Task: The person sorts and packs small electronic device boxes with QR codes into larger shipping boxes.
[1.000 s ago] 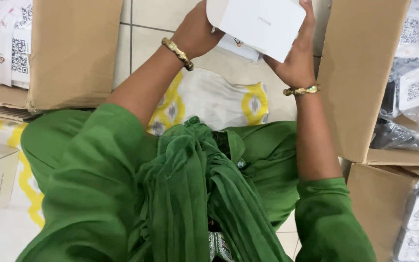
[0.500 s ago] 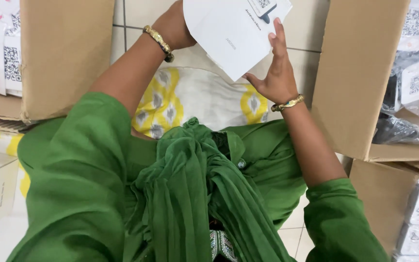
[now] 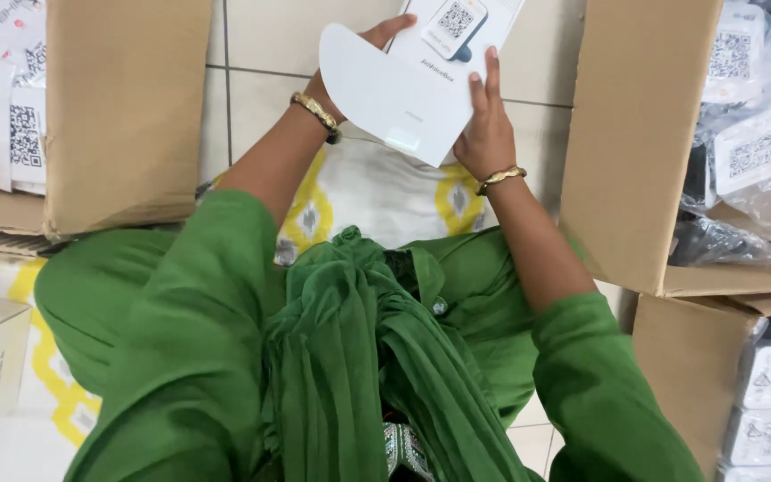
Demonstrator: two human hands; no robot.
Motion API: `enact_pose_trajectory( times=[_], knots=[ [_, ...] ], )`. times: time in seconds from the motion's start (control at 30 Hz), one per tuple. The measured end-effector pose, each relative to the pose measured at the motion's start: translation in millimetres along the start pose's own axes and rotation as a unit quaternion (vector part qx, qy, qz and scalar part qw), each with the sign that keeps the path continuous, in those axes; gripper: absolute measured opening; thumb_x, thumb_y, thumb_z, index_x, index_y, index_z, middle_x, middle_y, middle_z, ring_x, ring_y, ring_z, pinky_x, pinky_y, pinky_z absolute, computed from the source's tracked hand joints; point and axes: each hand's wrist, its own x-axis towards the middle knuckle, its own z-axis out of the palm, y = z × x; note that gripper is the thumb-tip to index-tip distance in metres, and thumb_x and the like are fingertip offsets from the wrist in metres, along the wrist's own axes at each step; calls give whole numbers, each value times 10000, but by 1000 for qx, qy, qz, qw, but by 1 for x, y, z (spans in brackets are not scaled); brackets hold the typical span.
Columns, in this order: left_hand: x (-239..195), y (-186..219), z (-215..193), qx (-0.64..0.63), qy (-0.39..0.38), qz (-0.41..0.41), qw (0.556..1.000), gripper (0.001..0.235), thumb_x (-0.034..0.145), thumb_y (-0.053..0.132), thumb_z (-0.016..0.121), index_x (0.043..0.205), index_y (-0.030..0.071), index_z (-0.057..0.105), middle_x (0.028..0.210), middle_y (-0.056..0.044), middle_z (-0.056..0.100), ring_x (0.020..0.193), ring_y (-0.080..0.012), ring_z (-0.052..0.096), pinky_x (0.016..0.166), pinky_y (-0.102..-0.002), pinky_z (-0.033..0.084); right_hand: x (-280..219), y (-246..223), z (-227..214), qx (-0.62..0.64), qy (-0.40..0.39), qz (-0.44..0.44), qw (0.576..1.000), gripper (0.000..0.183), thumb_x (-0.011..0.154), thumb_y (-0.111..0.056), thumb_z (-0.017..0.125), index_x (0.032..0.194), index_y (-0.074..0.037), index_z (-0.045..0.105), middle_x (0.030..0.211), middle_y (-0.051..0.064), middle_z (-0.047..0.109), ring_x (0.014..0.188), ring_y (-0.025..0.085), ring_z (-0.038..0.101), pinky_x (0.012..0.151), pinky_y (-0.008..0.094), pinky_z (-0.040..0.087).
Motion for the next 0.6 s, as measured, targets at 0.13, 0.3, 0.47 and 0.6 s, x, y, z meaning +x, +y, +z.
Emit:
enact_pose_trajectory(
  times=[0.13, 0.3, 0.47, 0.6],
  knots=[
    [4, -16, 16, 171, 65, 30, 983, 578, 1104, 226, 645, 1631, 220, 408, 1441, -135, 670, 1224, -241, 714, 1061, -369, 533, 14, 22, 4, 34, -19, 19, 999, 993, 942, -120, 834, 1642, -214, 136, 1727, 275, 139, 1448, 449, 542, 877, 402, 594],
    [32, 33, -2, 242, 75, -6, 967, 442, 998, 296, 715, 1385, 129, 579, 1192, -103, 751, 1028, -235, 725, 893, -374, 564, 51, -13, -65, 96, -26, 43, 994, 1076, 938, -165, 932, 1633, -150, 110, 1692, 206, 259, 1494, 389, 499, 1118, 441, 537],
    [80, 91, -14, 340, 67, -142, 927, 373, 962, 478, 748, 965, 105, 765, 915, -91, 771, 845, -288, 717, 759, -424, 544, 93, -3, -99, 173, -64, 78, 980, 964, 909, -103, 970, 1578, -62, 277, 1589, 227, 435, 1471, 379, 539, 1175, 474, 524],
    [20, 103, -33, 320, 148, -152, 923, 377, 891, 512, 738, 955, 143, 786, 828, -103, 765, 730, -299, 714, 631, -438, 525, 135, 11, -97, 222, -90, 241, 940, 705, 897, -150, 876, 1478, -62, 486, 1246, 134, 667, 1057, 267, 713, 834, 425, 609]
  ],
)
